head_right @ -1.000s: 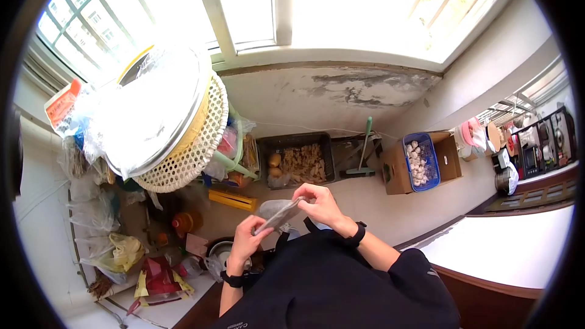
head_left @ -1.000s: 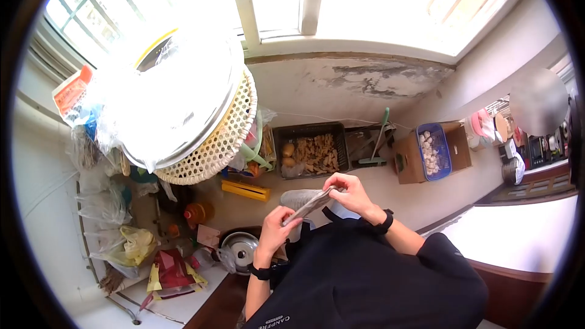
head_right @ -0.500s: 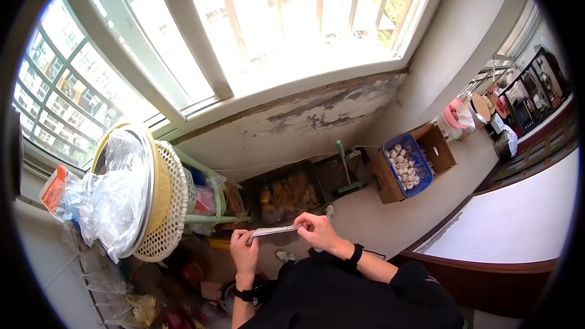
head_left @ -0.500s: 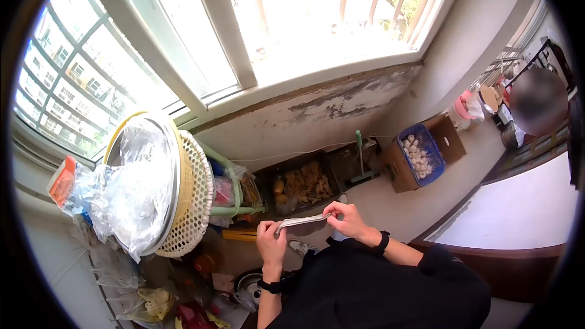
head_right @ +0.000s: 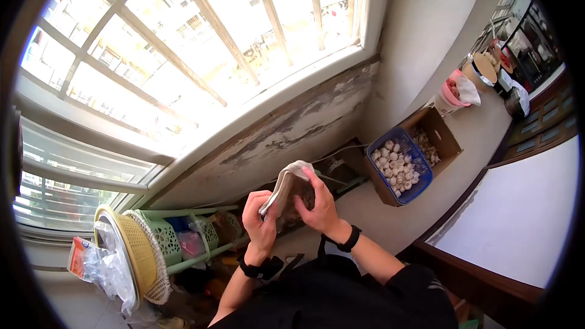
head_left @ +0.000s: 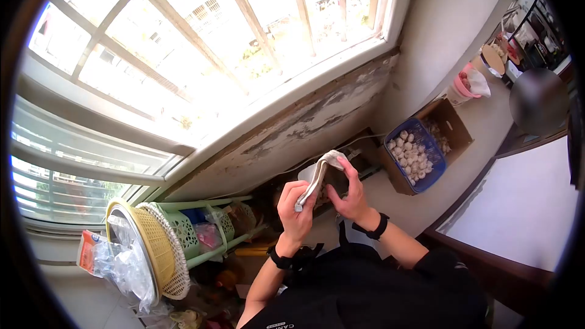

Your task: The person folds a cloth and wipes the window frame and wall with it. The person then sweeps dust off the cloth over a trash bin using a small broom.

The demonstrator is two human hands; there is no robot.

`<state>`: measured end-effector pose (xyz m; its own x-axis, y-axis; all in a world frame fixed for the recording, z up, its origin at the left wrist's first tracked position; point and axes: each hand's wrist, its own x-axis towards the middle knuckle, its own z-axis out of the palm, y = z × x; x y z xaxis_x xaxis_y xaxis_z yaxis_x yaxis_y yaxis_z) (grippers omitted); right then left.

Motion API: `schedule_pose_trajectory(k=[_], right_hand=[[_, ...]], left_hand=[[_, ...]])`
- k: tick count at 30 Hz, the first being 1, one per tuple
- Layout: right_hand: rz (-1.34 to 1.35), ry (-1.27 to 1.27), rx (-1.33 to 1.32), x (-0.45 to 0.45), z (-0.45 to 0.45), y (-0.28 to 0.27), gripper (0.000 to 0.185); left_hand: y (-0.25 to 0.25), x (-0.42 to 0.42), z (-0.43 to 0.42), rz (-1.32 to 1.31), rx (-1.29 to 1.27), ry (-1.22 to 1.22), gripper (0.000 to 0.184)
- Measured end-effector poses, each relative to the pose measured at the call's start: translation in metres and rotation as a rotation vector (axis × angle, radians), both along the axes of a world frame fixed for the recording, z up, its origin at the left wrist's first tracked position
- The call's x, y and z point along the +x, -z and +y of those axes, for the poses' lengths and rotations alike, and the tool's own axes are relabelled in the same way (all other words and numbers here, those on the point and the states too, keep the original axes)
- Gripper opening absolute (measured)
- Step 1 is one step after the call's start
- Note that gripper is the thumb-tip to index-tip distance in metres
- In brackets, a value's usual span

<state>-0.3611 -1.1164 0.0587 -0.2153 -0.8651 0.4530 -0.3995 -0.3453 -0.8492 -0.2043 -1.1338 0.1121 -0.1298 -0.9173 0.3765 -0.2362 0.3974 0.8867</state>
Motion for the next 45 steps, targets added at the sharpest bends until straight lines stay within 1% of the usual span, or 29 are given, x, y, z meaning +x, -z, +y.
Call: schedule_pose_trajectory(k=[1, 2, 4, 5, 7, 8, 9, 10, 11, 12, 13, 15, 16, 18, 20, 22, 24, 25, 27, 29, 30, 32, 34, 35, 36, 37, 39, 42, 45], right_hand=[[-0.004, -0.024, -0.037, -0.011, -0.018, 0.004, 0.083], [-0.041, -0.034, -0.043, -0.020, -0.031, 0.013, 0.086], [-0.235, -0.067, -0.144, -0.033, -0.054, 0.013, 0.080], [-0.308, -0.142, -0.054, -0.044, -0.056, 0.035, 0.073], [-0.452, -0.263, 0.140, -0.064, -0.064, 0.039, 0.060], [-0.678, -0.224, 0.058, -0.072, -0.064, 0.041, 0.053], [-0.890, -0.186, -0.048, -0.077, -0.069, 0.003, 0.047], [-0.954, -0.166, -0.033, -0.087, -0.076, -0.002, 0.047], [-1.017, -0.145, -0.018, -0.098, -0.081, -0.004, 0.047], [-1.082, -0.123, -0.001, -0.108, -0.087, -0.006, 0.047], [-1.385, -0.254, -0.024, -0.121, -0.093, -0.011, 0.047], [-1.288, -0.109, 0.027, -0.138, -0.110, -0.017, 0.048], [-1.236, -0.038, 0.050, -0.151, -0.125, -0.018, 0.048], [-1.235, 0.047, 0.028, -0.171, -0.155, -0.016, 0.044], [-1.253, 0.126, 0.072, -0.187, -0.185, -0.012, 0.042], [-1.246, 0.159, 0.101, -0.207, -0.228, 0.024, 0.042], [-0.879, 0.371, 0.034, -0.208, -0.263, 0.025, 0.036], [-0.845, 0.366, 0.076, -0.209, -0.271, 0.022, 0.028], [-0.767, 0.356, 0.100, -0.200, -0.288, 0.026, 0.025], [-0.718, 0.333, 0.107, -0.179, -0.297, 0.033, 0.025], [-0.579, 0.286, 0.148, -0.168, -0.301, 0.042, 0.026], [-0.447, 0.411, 0.037, -0.128, -0.309, 0.060, 0.036], [-0.475, 0.319, 0.162, -0.097, -0.301, 0.069, 0.047], [-0.418, 0.375, 0.076, -0.076, -0.297, 0.070, 0.038], [-0.407, 0.267, 0.130, -0.063, -0.294, 0.077, 0.053], [-0.402, 0.305, 0.126, -0.045, -0.290, 0.077, 0.047], [-0.349, 0.383, 0.071, -0.006, -0.279, 0.071, 0.055], [-0.217, 0.288, 0.113, 0.046, -0.266, 0.089, 0.068], [-0.178, 0.288, 0.052, 0.107, -0.244, 0.075, 0.074]], left_hand=[[-0.002, -0.023, -0.011, 0.022, 0.020, 0.031, 0.013], [-0.005, -0.045, -0.022, 0.045, 0.037, 0.062, 0.016], [-0.020, -0.082, -0.041, -0.021, -0.062, 0.206, 0.020], [-0.031, -0.095, -0.047, -0.064, -0.114, 0.297, 0.032], [-0.035, -0.113, -0.055, -0.082, -0.259, 0.274, 0.054], [-0.030, -0.119, -0.059, -0.084, -0.351, 0.233, 0.066], [-0.022, -0.123, -0.067, -0.076, -0.352, 0.208, 0.078], [-0.011, -0.127, -0.077, -0.069, -0.354, 0.185, 0.091], [0.007, -0.132, -0.088, -0.034, -0.247, 0.222, 0.101], [0.024, -0.142, -0.096, 0.116, -0.065, 0.299, 0.098], [0.041, -0.151, -0.102, 0.248, 0.156, 0.395, 0.097], [0.066, -0.167, -0.110, 0.450, 0.508, 0.538, 0.088], [0.074, -0.181, -0.122, 0.413, 0.661, 0.597, 0.082], [0.082, -0.199, -0.135, 0.392, 0.664, 0.574, 0.075], [0.053, -0.216, -0.146, 0.401, 0.578, 0.499, 0.073], [0.045, -0.232, -0.165, 0.333, 0.502, 0.454, 0.072], [0.049, -0.244, -0.190, 0.191, 0.423, 0.436, 0.071], [0.051, -0.244, -0.203, 0.145, 0.435, 0.441, 0.071], [0.054, -0.237, -0.221, 0.052, 0.462, 0.442, 0.071], [0.054, -0.215, -0.225, 0.040, 0.446, 0.431, 0.067], [0.052, -0.202, -0.227, 0.037, 0.438, 0.426, 0.065], [0.058, -0.174, -0.222, 0.010, 0.471, 0.378, 0.058], [0.067, -0.142, -0.215, -0.056, 0.479, 0.314, 0.056], [0.071, -0.126, -0.211, -0.063, 0.473, 0.313, 0.056], [0.069, -0.112, -0.205, -0.046, 0.489, 0.292, 0.057], [0.066, -0.100, -0.197, -0.026, 0.505, 0.271, 0.058], [0.078, -0.070, -0.185, 0.078, 0.547, 0.233, 0.061], [0.074, -0.023, -0.163, 0.208, 0.629, 0.192, 0.055], [0.081, 0.032, -0.138, 0.309, 0.656, 0.149, 0.051]])
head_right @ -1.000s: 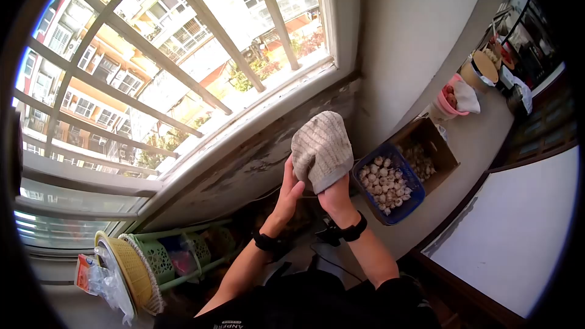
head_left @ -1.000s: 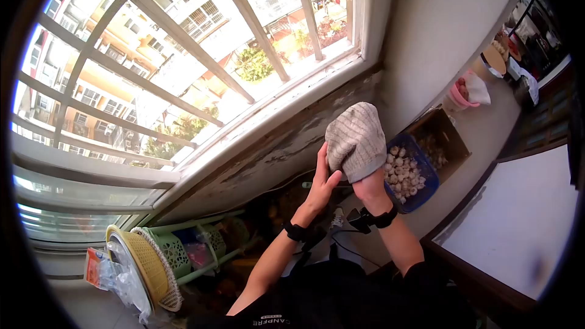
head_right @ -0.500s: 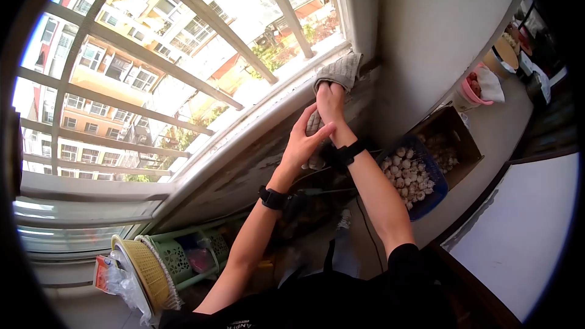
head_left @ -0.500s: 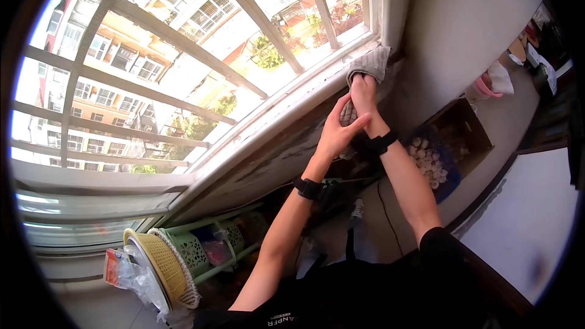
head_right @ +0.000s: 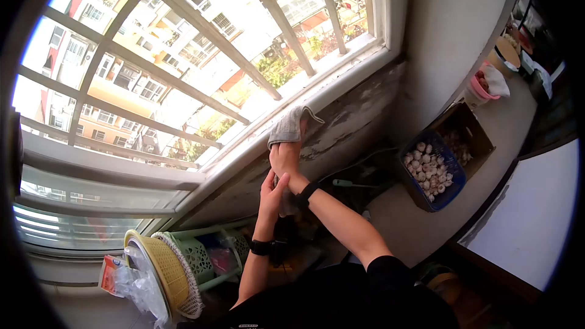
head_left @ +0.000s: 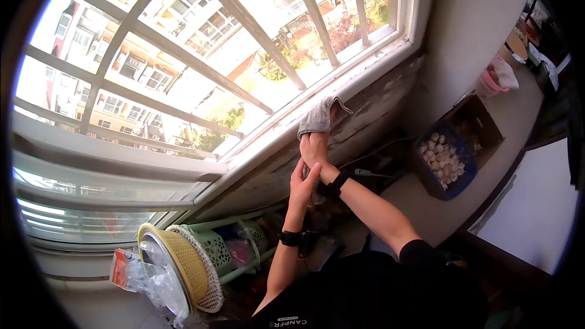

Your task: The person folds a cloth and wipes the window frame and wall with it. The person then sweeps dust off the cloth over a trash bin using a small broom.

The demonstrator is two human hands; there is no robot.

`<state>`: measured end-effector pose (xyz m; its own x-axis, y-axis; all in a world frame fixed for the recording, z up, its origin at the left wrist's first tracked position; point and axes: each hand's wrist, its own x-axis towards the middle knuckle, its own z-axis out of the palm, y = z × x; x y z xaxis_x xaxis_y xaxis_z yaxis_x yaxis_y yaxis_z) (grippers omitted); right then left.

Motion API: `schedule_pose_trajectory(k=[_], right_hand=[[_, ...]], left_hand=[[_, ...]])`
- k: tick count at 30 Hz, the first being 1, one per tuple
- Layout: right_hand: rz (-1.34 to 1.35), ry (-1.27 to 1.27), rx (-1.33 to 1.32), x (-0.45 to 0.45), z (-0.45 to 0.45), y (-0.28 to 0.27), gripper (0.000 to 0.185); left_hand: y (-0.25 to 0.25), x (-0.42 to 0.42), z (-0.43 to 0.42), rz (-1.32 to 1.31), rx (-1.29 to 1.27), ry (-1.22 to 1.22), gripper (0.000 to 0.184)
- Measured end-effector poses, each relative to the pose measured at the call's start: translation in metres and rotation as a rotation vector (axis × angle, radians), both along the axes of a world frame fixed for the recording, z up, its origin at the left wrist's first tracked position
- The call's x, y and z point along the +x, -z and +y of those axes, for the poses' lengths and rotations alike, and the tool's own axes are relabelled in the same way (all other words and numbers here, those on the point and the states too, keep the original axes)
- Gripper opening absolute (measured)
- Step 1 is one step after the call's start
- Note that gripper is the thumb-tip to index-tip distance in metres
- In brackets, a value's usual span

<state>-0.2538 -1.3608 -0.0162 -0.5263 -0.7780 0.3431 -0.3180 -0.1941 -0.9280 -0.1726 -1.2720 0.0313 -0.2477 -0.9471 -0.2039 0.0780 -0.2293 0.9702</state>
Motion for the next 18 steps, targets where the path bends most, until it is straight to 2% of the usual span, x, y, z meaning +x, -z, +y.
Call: schedule_pose_trajectory(k=[3, 10, 13, 18], right_hand=[[0.001, 0.002, -0.042, 0.060, 0.026, -0.020, 0.077], [0.056, -0.100, -0.039, 0.200, 0.062, -0.018, 0.075], [0.053, -0.162, -0.016, 0.240, 0.078, -0.016, 0.076], [0.067, -0.292, -0.023, 0.261, 0.092, -0.007, 0.071]], left_hand=[[-0.005, 0.061, 0.023, 0.012, 0.064, -0.040, 0.050], [0.002, 0.200, 0.065, 0.040, 0.049, -0.083, 0.051], [0.001, 0.232, 0.084, 0.028, 0.016, -0.188, 0.054], [0.000, 0.250, 0.100, -0.025, -0.022, -0.213, 0.060]])
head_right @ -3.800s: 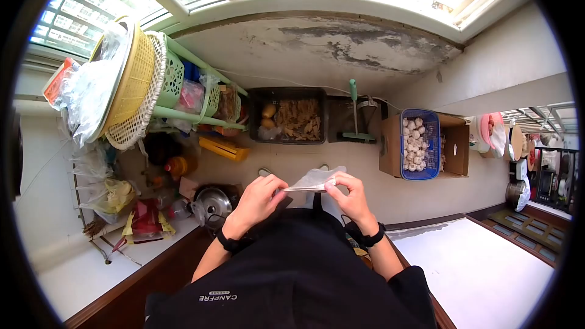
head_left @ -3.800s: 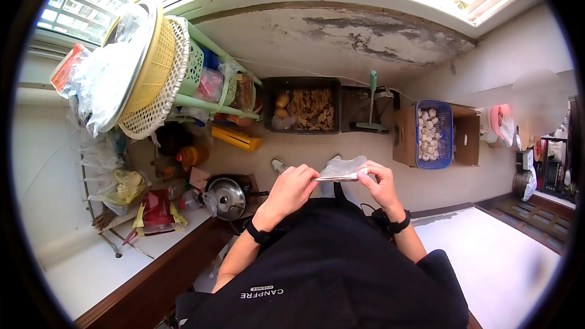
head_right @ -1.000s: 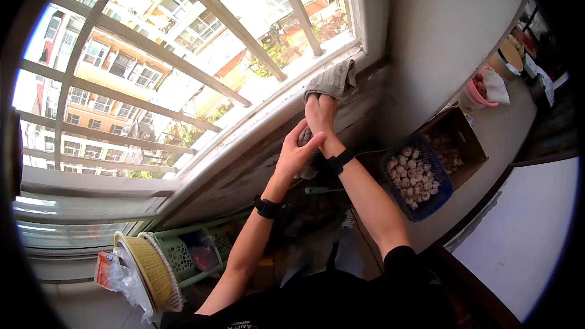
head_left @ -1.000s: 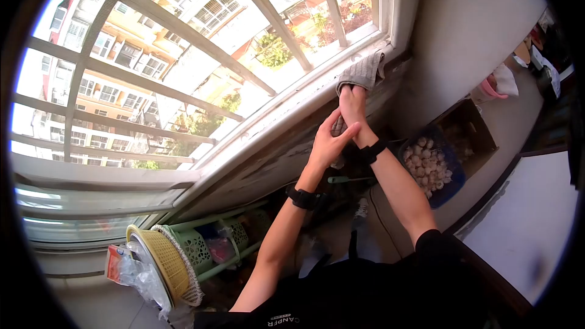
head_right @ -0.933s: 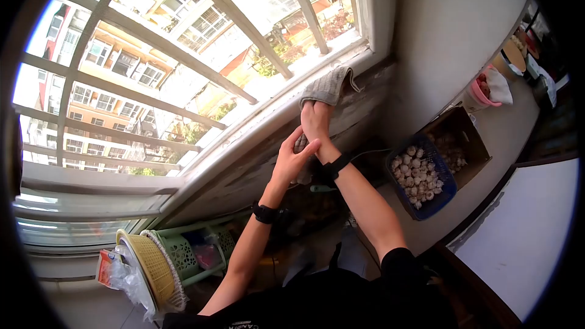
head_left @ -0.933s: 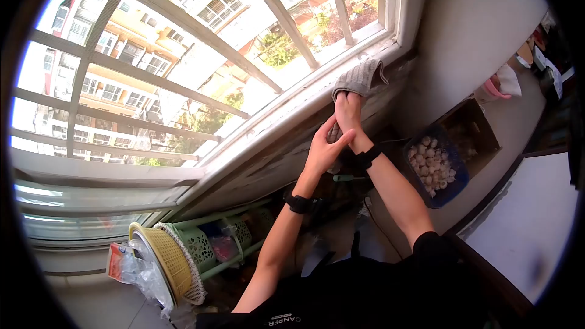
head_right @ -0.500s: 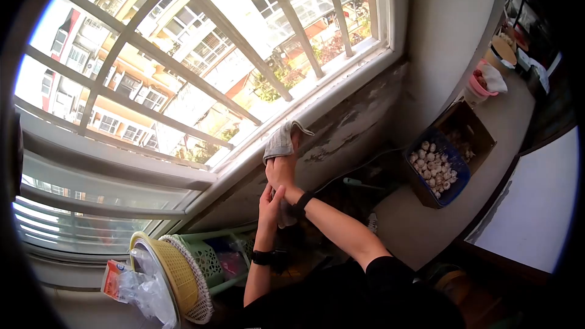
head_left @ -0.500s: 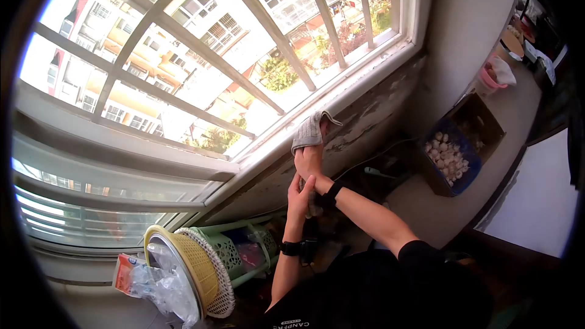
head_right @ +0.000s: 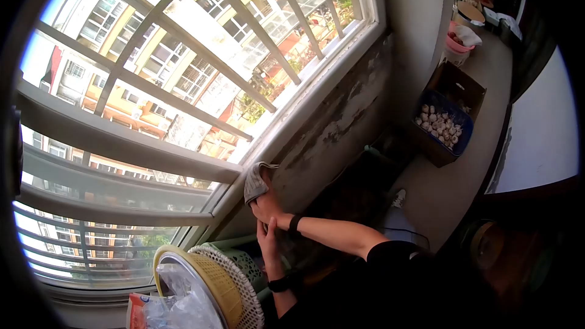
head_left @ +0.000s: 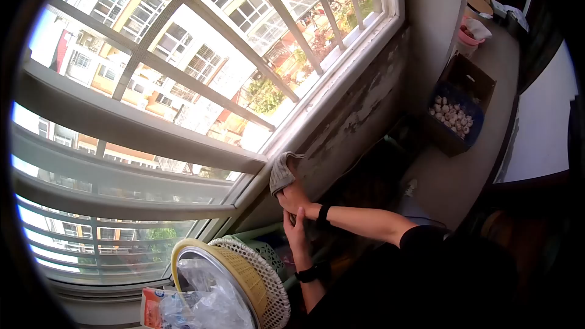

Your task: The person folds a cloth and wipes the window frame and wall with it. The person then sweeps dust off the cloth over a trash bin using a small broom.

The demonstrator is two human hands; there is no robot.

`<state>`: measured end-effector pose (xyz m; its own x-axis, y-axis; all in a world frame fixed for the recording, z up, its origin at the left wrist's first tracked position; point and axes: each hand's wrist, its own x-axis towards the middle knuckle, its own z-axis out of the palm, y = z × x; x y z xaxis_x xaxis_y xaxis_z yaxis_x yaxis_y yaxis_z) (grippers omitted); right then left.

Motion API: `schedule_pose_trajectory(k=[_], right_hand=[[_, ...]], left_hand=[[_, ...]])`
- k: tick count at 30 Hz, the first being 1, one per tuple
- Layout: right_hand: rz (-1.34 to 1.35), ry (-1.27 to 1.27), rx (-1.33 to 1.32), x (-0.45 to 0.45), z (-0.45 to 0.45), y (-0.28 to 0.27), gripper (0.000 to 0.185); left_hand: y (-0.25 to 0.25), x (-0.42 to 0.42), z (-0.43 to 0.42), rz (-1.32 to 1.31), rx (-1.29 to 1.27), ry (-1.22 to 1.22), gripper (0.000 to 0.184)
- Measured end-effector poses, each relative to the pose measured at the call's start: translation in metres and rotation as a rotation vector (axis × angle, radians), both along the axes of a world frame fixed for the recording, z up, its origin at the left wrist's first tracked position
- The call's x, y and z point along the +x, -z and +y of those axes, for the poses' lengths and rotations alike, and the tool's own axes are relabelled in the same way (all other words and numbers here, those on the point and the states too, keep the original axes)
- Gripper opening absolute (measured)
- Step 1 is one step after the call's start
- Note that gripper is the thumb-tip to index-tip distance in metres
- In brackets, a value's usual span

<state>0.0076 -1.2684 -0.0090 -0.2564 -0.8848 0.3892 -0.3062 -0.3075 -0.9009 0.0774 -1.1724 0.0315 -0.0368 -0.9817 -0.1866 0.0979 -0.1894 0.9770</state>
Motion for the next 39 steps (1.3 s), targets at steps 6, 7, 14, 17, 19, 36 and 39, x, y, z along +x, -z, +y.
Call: schedule_pose_trajectory(k=[6, 7, 14, 17, 19, 36, 39], right_hand=[[-0.105, -0.093, 0.024, -0.014, -0.008, 0.009, 0.046], [-0.132, -0.104, 0.034, -0.021, -0.009, 0.010, 0.043], [-0.434, 0.045, 0.142, -0.134, -0.056, 0.011, 0.022], [-0.567, 0.180, 0.113, -0.223, -0.082, -0.004, 0.023], [-0.654, 0.187, 0.088, -0.297, -0.089, -0.019, 0.025], [-0.338, 0.491, -0.185, -0.401, -0.110, -0.007, 0.030], [-0.397, 0.206, 0.044, -0.348, -0.079, 0.004, 0.027]], left_hand=[[-0.032, -0.046, -0.004, -0.269, -0.162, -0.109, 0.072], [-0.038, -0.057, -0.010, -0.317, -0.171, -0.103, 0.073], [-0.053, -0.179, -0.082, -0.661, -0.346, 0.139, 0.078], [-0.050, -0.253, -0.110, -0.620, -0.346, 0.268, 0.078], [-0.041, -0.296, -0.130, -0.679, -0.387, 0.370, 0.077], [-0.060, -0.409, -0.150, -1.132, -0.429, 0.565, 0.084], [-0.051, -0.361, -0.130, -1.153, -0.348, 0.560, 0.095]])
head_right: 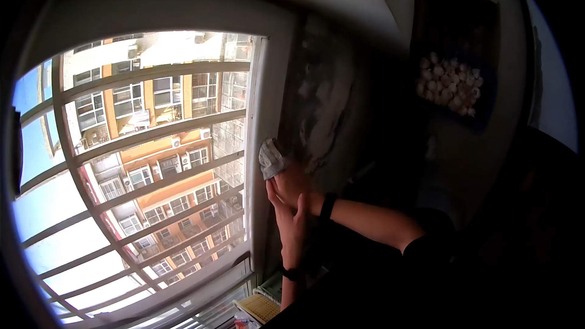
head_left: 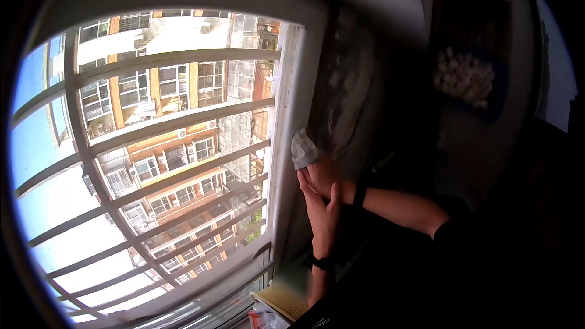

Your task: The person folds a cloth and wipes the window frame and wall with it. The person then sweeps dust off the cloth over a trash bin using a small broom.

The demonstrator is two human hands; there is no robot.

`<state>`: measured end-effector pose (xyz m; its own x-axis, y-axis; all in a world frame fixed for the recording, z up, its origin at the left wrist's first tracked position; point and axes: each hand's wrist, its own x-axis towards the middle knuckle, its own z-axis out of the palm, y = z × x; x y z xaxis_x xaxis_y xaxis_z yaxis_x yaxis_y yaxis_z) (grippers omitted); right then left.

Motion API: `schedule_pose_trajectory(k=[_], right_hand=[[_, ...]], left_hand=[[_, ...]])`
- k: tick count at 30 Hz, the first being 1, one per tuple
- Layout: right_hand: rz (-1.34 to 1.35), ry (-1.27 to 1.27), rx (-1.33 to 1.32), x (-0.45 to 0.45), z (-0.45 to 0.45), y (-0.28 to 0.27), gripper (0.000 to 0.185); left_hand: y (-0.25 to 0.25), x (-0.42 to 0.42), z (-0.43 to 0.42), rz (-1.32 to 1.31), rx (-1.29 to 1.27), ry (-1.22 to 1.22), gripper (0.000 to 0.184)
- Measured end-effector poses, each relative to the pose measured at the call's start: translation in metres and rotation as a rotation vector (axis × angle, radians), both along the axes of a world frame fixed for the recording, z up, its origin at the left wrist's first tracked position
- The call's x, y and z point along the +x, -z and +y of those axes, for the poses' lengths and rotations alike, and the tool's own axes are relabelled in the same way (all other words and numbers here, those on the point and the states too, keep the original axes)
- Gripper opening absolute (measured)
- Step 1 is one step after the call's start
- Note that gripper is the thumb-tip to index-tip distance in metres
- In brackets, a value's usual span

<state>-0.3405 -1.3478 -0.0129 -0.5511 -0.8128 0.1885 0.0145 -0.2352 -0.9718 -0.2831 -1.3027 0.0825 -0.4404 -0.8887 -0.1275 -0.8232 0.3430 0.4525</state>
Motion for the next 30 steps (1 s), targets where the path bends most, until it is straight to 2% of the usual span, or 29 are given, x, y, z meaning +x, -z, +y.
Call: schedule_pose_trajectory(k=[3, 6, 9, 11, 14, 15, 17, 19, 21, 24, 25, 28, 30], right_hand=[[0.038, -0.079, 0.044, 0.008, 0.011, 0.000, 0.024], [-0.071, 0.049, -0.045, -0.008, -0.007, 0.003, 0.018], [0.013, 0.040, 0.043, -0.068, -0.026, -0.014, 0.020], [0.044, 0.298, -0.117, -0.099, -0.044, -0.032, 0.023], [0.120, 0.378, -0.088, -0.101, -0.040, -0.037, 0.024], [-0.217, 0.246, -0.169, -0.102, -0.042, -0.037, 0.025], [-0.296, 0.312, -0.182, -0.089, -0.048, -0.030, 0.026], [-0.342, 0.253, -0.170, -0.071, -0.049, -0.020, 0.028], [-0.349, 0.066, -0.131, -0.053, -0.041, -0.007, 0.031], [-0.375, 0.048, -0.104, -0.013, -0.036, -0.003, 0.032], [-0.240, 0.161, -0.177, -0.005, -0.035, -0.005, 0.029], [-0.145, 0.094, -0.197, 0.018, -0.018, -0.011, 0.024], [0.098, 0.039, -0.180, 0.031, -0.011, -0.005, 0.025]], left_hand=[[0.000, 0.000, 0.004, -0.025, 0.054, -0.043, 0.100], [0.000, -0.023, -0.007, -0.010, 0.053, -0.006, 0.100], [-0.006, -0.074, -0.036, 0.053, 0.016, 0.066, 0.100], [-0.012, -0.098, -0.053, 0.078, 0.004, 0.103, 0.099], [-0.016, -0.097, -0.064, 0.074, 0.004, 0.160, 0.099], [-0.010, -0.090, -0.066, 0.077, -0.018, 0.189, 0.098], [-0.002, -0.080, -0.066, 0.058, -0.030, 0.209, 0.098], [0.000, -0.069, -0.063, 0.011, -0.013, 0.186, 0.098], [-0.001, -0.051, -0.054, -0.004, 0.016, 0.128, 0.100], [0.004, -0.022, -0.042, 0.002, 0.034, 0.059, 0.102], [0.004, -0.011, -0.037, -0.001, 0.036, 0.032, 0.102], [0.004, 0.016, -0.026, -0.089, -0.008, 0.007, 0.104], [0.010, 0.032, -0.017, -0.044, 0.025, -0.058, 0.106]])
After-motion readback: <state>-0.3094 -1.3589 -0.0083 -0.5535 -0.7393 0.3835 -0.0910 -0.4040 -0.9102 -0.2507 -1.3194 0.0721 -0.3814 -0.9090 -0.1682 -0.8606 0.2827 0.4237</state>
